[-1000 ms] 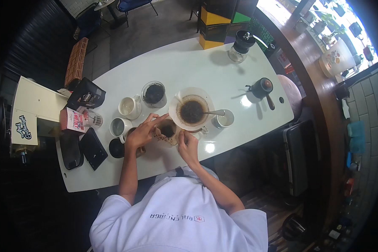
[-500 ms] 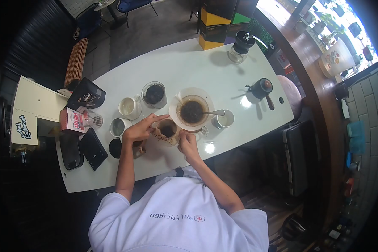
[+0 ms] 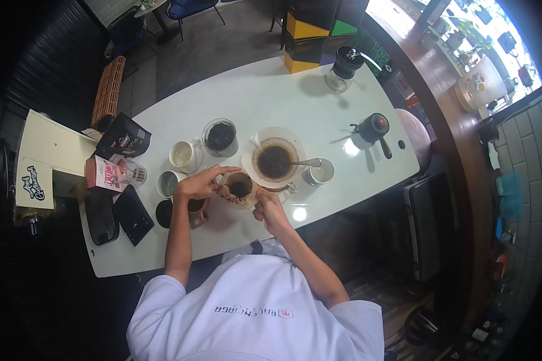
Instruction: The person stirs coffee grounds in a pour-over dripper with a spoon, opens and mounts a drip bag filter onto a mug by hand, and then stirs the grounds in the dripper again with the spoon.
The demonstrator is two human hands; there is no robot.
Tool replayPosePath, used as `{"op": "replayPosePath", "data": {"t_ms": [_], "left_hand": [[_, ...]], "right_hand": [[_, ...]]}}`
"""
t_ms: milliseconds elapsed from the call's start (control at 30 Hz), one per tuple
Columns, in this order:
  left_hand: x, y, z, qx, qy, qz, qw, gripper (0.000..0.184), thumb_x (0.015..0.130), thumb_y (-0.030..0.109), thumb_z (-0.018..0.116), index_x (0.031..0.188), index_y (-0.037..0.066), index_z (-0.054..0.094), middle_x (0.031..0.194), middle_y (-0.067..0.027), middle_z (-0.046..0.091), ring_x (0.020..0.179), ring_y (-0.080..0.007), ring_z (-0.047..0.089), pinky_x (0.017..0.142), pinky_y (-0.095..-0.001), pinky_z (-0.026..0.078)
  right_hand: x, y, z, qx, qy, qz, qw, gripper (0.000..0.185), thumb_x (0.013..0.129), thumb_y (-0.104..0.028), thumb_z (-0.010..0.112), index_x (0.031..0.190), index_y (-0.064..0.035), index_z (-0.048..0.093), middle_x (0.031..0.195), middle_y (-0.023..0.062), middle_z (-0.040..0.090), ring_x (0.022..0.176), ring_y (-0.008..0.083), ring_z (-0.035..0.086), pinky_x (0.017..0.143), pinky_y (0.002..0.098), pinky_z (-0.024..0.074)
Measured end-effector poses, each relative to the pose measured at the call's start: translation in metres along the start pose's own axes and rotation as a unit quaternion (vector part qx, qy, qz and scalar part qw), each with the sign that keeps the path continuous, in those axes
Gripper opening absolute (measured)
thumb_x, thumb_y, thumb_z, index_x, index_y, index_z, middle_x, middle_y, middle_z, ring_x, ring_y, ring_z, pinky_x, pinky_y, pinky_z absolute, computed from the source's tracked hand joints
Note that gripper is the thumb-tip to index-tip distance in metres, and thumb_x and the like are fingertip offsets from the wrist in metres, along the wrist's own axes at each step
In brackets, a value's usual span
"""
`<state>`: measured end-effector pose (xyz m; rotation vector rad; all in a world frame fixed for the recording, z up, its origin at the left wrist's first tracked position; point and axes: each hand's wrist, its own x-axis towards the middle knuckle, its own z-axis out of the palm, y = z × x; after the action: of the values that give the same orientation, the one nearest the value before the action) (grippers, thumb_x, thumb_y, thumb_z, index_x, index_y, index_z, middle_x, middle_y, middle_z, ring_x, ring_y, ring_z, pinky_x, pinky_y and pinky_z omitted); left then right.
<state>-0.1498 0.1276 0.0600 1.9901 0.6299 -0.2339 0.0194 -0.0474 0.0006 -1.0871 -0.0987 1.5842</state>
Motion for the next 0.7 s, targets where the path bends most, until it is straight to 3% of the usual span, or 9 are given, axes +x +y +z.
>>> {"op": "replayPosePath", "data": {"t_ms": [333,433,633,700], "left_hand": [[-0.006,0.005,0.001,-0.014,0.009,-0.015,1.000,0.078,0.082,-0.017,0.050,0.148,0.025,0.041,0.111,-0.0136,0.051,0.096,-0.0256,0.056,0.086,-0.0342,0.048],[-0.008,0.009,0.002,0.000,0.014,-0.027,1.000,0.073,0.085,-0.015,0.052,0.147,0.024,0.041,0.113,-0.0145,0.051,0.097,-0.0258,0.056,0.088,-0.0343,0.048],[-0.016,0.008,0.004,0.024,0.086,-0.014,0.996,0.066,0.088,-0.008,0.056,0.145,0.023,0.043,0.126,-0.0121,0.050,0.104,-0.0245,0.059,0.094,-0.0342,0.049],[-0.020,0.014,0.004,0.011,0.137,-0.038,0.990,0.056,0.089,-0.006,0.055,0.140,0.018,0.049,0.129,-0.0120,0.051,0.111,-0.0269,0.059,0.099,-0.0360,0.048]], "right_hand": [[-0.003,0.004,-0.007,0.015,-0.053,0.009,0.998,0.031,0.105,-0.035,0.048,0.084,-0.0131,0.044,0.059,-0.0086,0.027,0.049,0.0071,0.026,0.047,0.0258,0.0260],[-0.001,0.007,-0.008,0.013,-0.043,0.005,0.999,0.034,0.103,-0.036,0.053,0.079,-0.0142,0.042,0.060,-0.0058,0.030,0.049,0.0089,0.032,0.047,0.0254,0.0285],[-0.001,0.009,-0.007,-0.052,-0.039,-0.052,0.997,0.032,0.106,-0.033,0.045,0.085,-0.0100,0.047,0.058,-0.0067,0.031,0.048,0.0075,0.029,0.046,0.0257,0.0272],[0.000,0.009,-0.007,-0.061,-0.022,-0.059,0.996,0.032,0.106,-0.033,0.045,0.086,-0.0082,0.049,0.058,-0.0056,0.034,0.047,0.0077,0.031,0.044,0.0258,0.0274]]}}
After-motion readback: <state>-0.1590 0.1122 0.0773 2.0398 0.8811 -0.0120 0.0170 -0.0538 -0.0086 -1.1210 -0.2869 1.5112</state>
